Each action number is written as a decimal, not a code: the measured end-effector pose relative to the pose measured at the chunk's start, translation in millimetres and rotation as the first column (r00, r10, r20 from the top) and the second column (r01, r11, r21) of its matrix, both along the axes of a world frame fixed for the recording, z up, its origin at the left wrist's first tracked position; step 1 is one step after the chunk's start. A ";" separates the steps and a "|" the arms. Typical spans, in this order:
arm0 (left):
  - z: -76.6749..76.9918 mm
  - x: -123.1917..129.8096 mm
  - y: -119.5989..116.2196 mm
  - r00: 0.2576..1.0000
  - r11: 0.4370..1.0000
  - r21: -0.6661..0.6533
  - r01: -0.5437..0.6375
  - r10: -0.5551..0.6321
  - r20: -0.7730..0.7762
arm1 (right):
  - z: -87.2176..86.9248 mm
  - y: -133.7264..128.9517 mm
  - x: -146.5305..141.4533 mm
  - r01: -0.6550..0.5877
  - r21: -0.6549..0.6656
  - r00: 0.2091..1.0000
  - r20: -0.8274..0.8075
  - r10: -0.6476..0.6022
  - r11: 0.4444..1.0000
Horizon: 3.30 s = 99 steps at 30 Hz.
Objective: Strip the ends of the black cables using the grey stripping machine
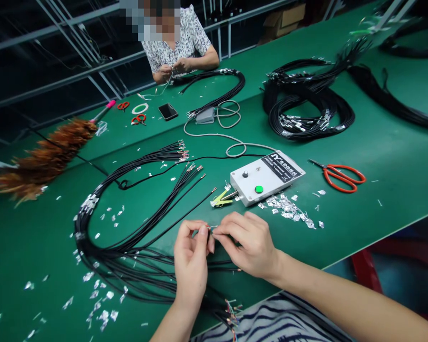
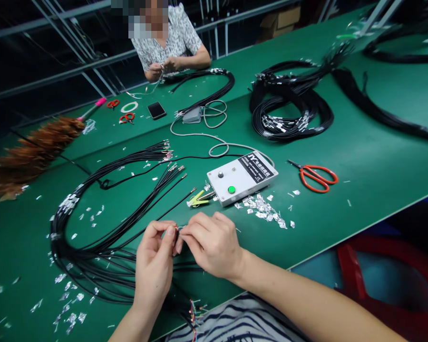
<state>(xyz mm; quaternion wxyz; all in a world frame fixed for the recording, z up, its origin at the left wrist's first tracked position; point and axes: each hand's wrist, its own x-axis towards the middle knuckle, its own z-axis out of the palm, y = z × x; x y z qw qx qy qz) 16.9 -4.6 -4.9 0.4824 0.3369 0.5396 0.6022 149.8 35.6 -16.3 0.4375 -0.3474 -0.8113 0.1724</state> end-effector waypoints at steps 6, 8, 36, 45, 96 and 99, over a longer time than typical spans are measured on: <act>2.4 0.7 -0.8 0.996 0.997 0.024 -0.073 0.071 0.052 | 2.1 -10.6 -14.6 -0.032 -0.498 0.966 -0.238 -0.101 0.866; 3.0 0.3 -1.0 0.994 0.996 0.035 -0.086 0.083 0.066 | 3.7 -11.3 -20.5 -0.171 -0.688 0.919 -0.369 -0.136 0.706; 8.8 -14.6 6.3 0.972 0.953 -0.198 0.228 -0.213 0.097 | 4.8 24.1 11.8 -0.371 -0.739 0.915 -0.394 0.085 0.562; 6.1 -17.6 4.8 0.965 0.954 -0.175 0.244 -0.256 -0.054 | 4.1 10.0 -13.6 -0.569 -0.743 0.746 -0.646 -0.160 0.352; -7.1 -1.7 2.6 0.903 0.997 -0.004 0.071 -0.066 -0.424 | 0.7 19.6 10.9 -0.240 -0.666 0.963 -0.253 0.089 0.706; -10.5 -2.3 6.1 0.917 0.997 -0.052 0.063 -0.079 -0.391 | -2.0 21.1 17.1 -0.156 -0.516 0.988 -0.093 0.126 0.842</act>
